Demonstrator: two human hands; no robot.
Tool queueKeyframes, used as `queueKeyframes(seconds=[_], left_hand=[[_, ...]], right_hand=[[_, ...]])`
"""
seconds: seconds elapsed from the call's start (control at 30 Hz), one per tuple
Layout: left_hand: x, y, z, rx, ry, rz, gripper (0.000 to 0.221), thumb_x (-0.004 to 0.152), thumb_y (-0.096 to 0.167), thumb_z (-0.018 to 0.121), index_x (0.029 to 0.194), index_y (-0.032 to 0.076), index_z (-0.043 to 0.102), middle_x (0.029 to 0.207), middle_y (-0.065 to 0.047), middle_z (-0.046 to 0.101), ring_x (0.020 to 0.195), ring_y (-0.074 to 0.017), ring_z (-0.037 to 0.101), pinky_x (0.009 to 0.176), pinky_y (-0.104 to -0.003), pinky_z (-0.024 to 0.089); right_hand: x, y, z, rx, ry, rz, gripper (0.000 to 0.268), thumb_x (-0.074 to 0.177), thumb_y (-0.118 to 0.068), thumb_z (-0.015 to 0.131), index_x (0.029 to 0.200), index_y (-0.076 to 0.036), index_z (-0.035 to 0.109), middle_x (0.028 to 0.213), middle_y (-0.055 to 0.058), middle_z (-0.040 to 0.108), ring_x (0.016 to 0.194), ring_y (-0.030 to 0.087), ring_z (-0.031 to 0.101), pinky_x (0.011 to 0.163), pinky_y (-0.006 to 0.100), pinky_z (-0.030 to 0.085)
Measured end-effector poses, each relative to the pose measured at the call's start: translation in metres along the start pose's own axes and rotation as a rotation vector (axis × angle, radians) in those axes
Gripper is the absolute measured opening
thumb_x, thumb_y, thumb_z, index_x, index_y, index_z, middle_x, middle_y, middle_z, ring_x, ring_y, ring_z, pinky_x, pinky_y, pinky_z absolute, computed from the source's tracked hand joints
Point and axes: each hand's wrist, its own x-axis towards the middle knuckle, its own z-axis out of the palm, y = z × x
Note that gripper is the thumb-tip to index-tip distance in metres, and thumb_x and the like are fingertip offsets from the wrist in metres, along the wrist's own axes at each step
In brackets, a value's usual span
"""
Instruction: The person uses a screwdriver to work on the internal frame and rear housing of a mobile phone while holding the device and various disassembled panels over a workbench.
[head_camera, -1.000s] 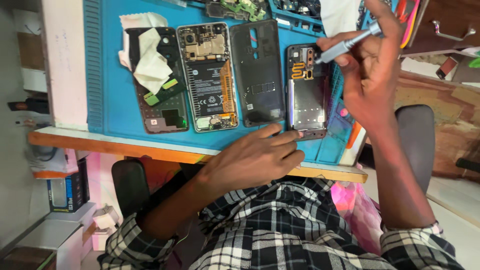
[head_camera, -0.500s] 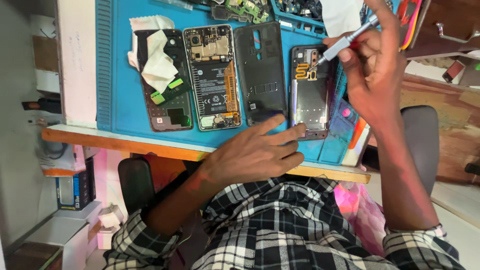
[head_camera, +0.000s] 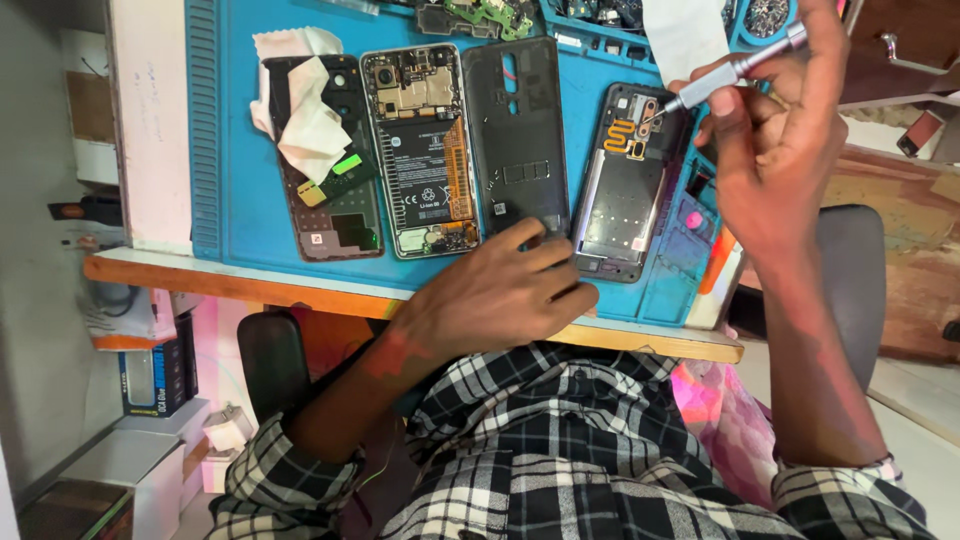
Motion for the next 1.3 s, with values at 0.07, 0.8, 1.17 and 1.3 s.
queueKeyframes(seconds=[0.07,0.8,1.17,1.3], left_hand=[[-0.002,-0.001,0.004,0.026,0.055,-0.027,0.01,0.092,0.018,0.076,0.097,0.01,0.074,0.085,-0.001,0.072,0.087,-0.0153,0.066,0.078,-0.034,0.049],[0.002,-0.009,-0.009,-0.252,0.427,-0.518,0.019,0.091,0.003,0.08,0.108,0.0,0.072,0.097,-0.01,0.074,0.084,-0.0246,0.072,0.072,-0.038,0.059],[0.002,-0.009,-0.011,-0.258,0.416,-0.491,0.018,0.093,0.003,0.078,0.11,-0.002,0.072,0.097,-0.011,0.075,0.082,-0.0231,0.072,0.069,-0.036,0.059],[0.001,-0.009,-0.011,-0.244,0.404,-0.478,0.019,0.093,0.0,0.076,0.112,-0.004,0.073,0.097,-0.013,0.075,0.082,-0.0233,0.072,0.069,-0.036,0.06]], right_hand=[[-0.002,-0.002,0.001,0.065,0.031,0.029,0.059,0.124,-0.004,0.054,0.167,-0.015,0.015,0.123,0.015,0.067,0.109,0.019,0.07,0.079,0.025,0.053],[-0.034,-0.057,0.056,0.531,0.039,0.197,0.08,0.114,-0.016,0.067,0.168,-0.005,0.01,0.118,0.018,0.069,0.104,0.025,0.071,0.098,0.032,0.06],[-0.037,-0.051,0.054,0.5,0.051,0.199,0.08,0.114,-0.011,0.066,0.169,-0.006,0.008,0.121,0.019,0.07,0.104,0.027,0.076,0.082,0.028,0.06],[-0.037,-0.052,0.054,0.515,0.051,0.203,0.081,0.114,-0.011,0.067,0.17,-0.006,0.008,0.122,0.019,0.07,0.101,0.026,0.073,0.08,0.027,0.06]])
